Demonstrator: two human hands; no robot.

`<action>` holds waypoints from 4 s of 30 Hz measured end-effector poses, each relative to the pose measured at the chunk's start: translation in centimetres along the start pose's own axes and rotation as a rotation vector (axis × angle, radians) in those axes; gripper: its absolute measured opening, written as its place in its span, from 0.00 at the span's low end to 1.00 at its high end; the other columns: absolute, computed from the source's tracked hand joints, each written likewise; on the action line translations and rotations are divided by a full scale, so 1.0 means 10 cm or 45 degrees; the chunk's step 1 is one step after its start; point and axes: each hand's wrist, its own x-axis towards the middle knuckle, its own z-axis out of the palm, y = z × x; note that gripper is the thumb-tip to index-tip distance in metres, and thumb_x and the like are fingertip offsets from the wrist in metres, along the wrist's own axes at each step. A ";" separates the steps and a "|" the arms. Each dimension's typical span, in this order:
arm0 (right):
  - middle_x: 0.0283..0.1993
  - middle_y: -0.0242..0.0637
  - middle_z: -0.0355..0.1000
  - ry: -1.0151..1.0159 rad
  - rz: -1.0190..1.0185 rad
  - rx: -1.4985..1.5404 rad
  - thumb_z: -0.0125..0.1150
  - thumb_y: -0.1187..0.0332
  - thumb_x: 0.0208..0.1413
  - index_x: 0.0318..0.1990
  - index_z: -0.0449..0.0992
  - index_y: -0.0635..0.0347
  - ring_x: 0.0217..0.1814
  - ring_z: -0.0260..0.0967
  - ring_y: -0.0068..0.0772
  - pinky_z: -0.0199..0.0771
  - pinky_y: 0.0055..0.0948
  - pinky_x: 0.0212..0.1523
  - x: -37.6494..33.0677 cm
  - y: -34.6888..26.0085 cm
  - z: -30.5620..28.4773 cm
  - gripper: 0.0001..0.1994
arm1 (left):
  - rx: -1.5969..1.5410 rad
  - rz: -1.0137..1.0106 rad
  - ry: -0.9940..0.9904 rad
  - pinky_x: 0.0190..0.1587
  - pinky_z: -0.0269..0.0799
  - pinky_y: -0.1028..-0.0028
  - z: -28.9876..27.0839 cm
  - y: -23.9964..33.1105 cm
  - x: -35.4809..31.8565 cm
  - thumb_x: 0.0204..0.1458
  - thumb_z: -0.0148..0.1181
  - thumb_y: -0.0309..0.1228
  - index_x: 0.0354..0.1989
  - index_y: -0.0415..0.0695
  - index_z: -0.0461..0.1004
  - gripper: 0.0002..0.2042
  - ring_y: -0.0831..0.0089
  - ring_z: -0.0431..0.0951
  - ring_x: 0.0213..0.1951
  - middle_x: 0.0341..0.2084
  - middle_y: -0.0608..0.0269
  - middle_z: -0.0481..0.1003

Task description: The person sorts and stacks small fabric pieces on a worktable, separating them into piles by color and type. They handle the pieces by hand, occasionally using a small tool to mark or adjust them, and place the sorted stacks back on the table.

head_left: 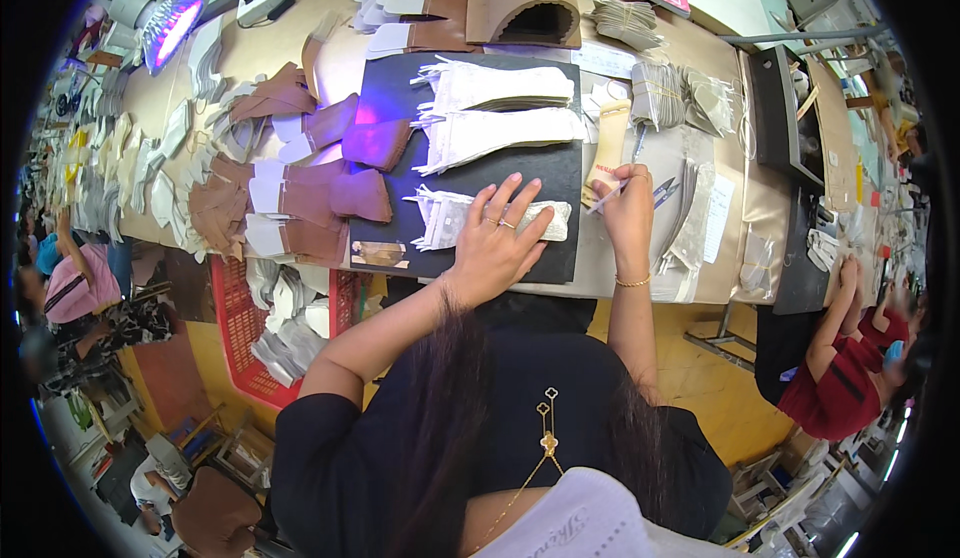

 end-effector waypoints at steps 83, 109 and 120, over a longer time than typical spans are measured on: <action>0.19 0.50 0.71 -0.568 -1.156 0.440 0.57 0.55 0.60 0.22 0.77 0.64 0.23 0.72 0.53 0.71 0.46 0.26 0.72 -3.00 1.57 0.22 | -1.957 -0.958 0.930 0.28 0.83 0.76 -0.99 -1.60 0.05 0.56 0.53 0.21 0.65 0.45 0.55 0.27 0.75 0.78 0.43 0.48 0.61 0.71; 0.21 0.50 0.72 -0.553 -1.077 0.419 0.59 0.60 0.60 0.33 0.81 0.63 0.22 0.72 0.51 0.69 0.38 0.23 0.71 -2.98 1.50 0.14 | -1.969 -0.924 0.928 0.29 0.83 0.76 -0.99 -1.54 0.08 0.57 0.57 0.25 0.64 0.43 0.57 0.26 0.74 0.78 0.45 0.49 0.60 0.71; 0.21 0.49 0.72 -0.521 -1.074 0.352 0.59 0.60 0.59 0.34 0.82 0.61 0.22 0.72 0.50 0.70 0.39 0.24 0.70 -2.98 1.54 0.13 | -1.952 -0.966 0.881 0.27 0.81 0.77 -0.97 -1.56 0.04 0.57 0.58 0.27 0.66 0.46 0.56 0.28 0.76 0.79 0.42 0.49 0.64 0.72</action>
